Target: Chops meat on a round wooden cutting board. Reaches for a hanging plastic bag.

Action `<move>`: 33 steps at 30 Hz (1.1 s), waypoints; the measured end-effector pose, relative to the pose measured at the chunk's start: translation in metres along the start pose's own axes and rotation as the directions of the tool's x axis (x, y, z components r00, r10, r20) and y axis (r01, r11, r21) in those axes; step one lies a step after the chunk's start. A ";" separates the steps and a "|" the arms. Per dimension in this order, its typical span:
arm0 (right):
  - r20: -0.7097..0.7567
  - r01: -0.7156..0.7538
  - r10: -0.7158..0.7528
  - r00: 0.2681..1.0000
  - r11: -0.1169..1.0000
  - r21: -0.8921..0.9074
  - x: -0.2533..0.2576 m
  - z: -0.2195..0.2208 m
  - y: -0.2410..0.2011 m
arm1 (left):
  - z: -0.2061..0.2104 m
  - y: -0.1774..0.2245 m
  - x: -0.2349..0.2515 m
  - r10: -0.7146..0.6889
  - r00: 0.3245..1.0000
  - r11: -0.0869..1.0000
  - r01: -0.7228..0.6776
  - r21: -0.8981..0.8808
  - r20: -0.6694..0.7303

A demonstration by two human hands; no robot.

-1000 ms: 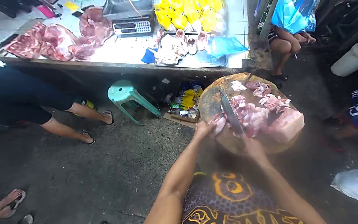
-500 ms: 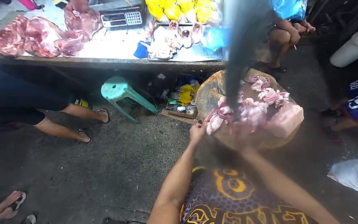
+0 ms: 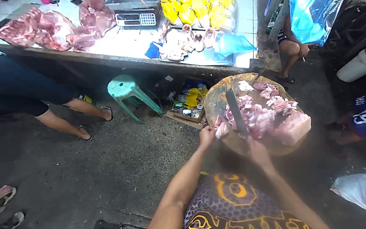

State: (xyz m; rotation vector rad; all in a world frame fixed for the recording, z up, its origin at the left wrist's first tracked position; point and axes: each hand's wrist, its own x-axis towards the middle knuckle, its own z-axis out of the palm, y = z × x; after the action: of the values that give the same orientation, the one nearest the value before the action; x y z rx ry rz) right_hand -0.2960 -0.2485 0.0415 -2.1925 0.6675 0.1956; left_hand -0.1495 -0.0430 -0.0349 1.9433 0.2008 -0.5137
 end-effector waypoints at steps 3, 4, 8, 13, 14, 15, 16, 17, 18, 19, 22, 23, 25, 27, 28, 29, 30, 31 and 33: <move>-0.151 0.277 -0.259 0.954 0.954 0.112 -0.021 -0.017 -0.036 | 0.002 0.000 -0.001 -0.028 1.000 0.998 0.028 0.049 -0.006; -0.224 0.410 -0.373 0.900 0.900 0.146 -0.028 -0.027 -0.053 | -0.001 0.001 -0.003 -0.054 0.998 0.998 0.054 0.025 0.012; -0.521 0.859 -0.687 0.508 0.451 0.243 -0.049 -0.070 -0.124 | -0.010 0.000 -0.013 -0.090 0.993 0.991 0.096 -0.092 0.075; -0.501 0.846 -0.684 0.530 0.463 0.263 -0.023 -0.017 -0.103 | -0.007 -0.005 -0.007 -0.072 0.997 0.995 0.074 -0.072 0.030; -0.364 0.721 -0.643 0.674 0.679 0.138 -0.015 0.013 -0.064 | -0.008 -0.006 -0.008 -0.072 0.997 0.995 0.073 -0.065 0.021; -0.192 0.524 -0.511 0.838 0.852 0.019 -0.012 0.034 -0.030 | -0.009 -0.005 -0.009 -0.075 0.997 0.996 0.075 -0.050 0.012; 0.008 0.282 -0.283 0.959 0.953 -0.106 -0.011 0.042 -0.011 | -0.009 -0.004 -0.010 -0.077 0.997 0.997 0.077 -0.029 0.005; 0.137 0.116 -0.087 0.987 0.968 -0.222 -0.008 0.043 -0.004 | -0.009 0.000 -0.012 -0.079 0.997 0.997 0.079 -0.001 0.009; 0.195 0.038 0.021 0.981 0.956 -0.291 -0.006 0.040 -0.008 | -0.012 0.004 -0.013 -0.068 0.997 0.997 0.068 0.030 0.021; 0.217 0.008 0.066 0.974 0.946 -0.323 -0.010 0.037 -0.011 | -0.012 0.005 -0.016 -0.057 0.997 0.997 0.054 0.059 0.044; 0.222 -0.009 0.084 0.971 0.948 -0.318 -0.011 0.034 -0.011 | 0.005 0.009 -0.018 -0.009 0.998 0.988 -0.001 0.152 0.060; 0.224 0.000 0.073 0.972 0.951 -0.309 -0.010 0.036 -0.009 | 0.009 0.012 -0.019 0.000 0.999 0.983 -0.008 0.181 0.045; 0.235 0.020 0.053 0.971 0.955 -0.297 -0.008 0.037 -0.006 | 0.012 0.015 -0.020 -0.012 1.000 0.976 0.010 0.217 0.009; 0.258 0.026 0.051 0.965 0.958 -0.286 -0.004 0.035 -0.008 | 0.012 0.016 -0.018 -0.025 1.000 0.973 0.024 0.231 0.002; 0.278 0.030 0.048 0.959 0.962 -0.270 0.000 0.034 -0.009 | 0.013 0.016 -0.018 -0.026 1.000 0.973 0.027 0.229 -0.006; 0.301 0.030 0.045 0.953 0.970 -0.241 0.006 0.034 -0.008 | 0.013 0.017 -0.018 -0.030 0.999 0.973 0.032 0.229 -0.013; 0.332 0.019 0.045 0.942 0.982 -0.188 0.014 0.034 -0.006 | 0.013 0.018 -0.017 -0.032 0.999 0.972 0.036 0.230 -0.019; 0.367 -0.017 0.053 0.929 0.995 -0.102 0.022 0.032 -0.001 | 0.012 0.017 -0.014 -0.035 0.999 0.972 0.040 0.232 -0.024; 0.479 -0.231 0.131 0.868 0.960 0.156 0.032 0.020 0.008 | 0.011 0.014 -0.009 -0.036 0.999 0.975 0.040 0.220 -0.021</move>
State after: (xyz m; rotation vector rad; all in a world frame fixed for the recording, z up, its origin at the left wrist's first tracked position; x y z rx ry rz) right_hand -0.2718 -0.2504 0.0117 -1.7828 0.5866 0.6975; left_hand -0.1552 -0.0583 -0.0235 2.1644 0.1986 -0.5643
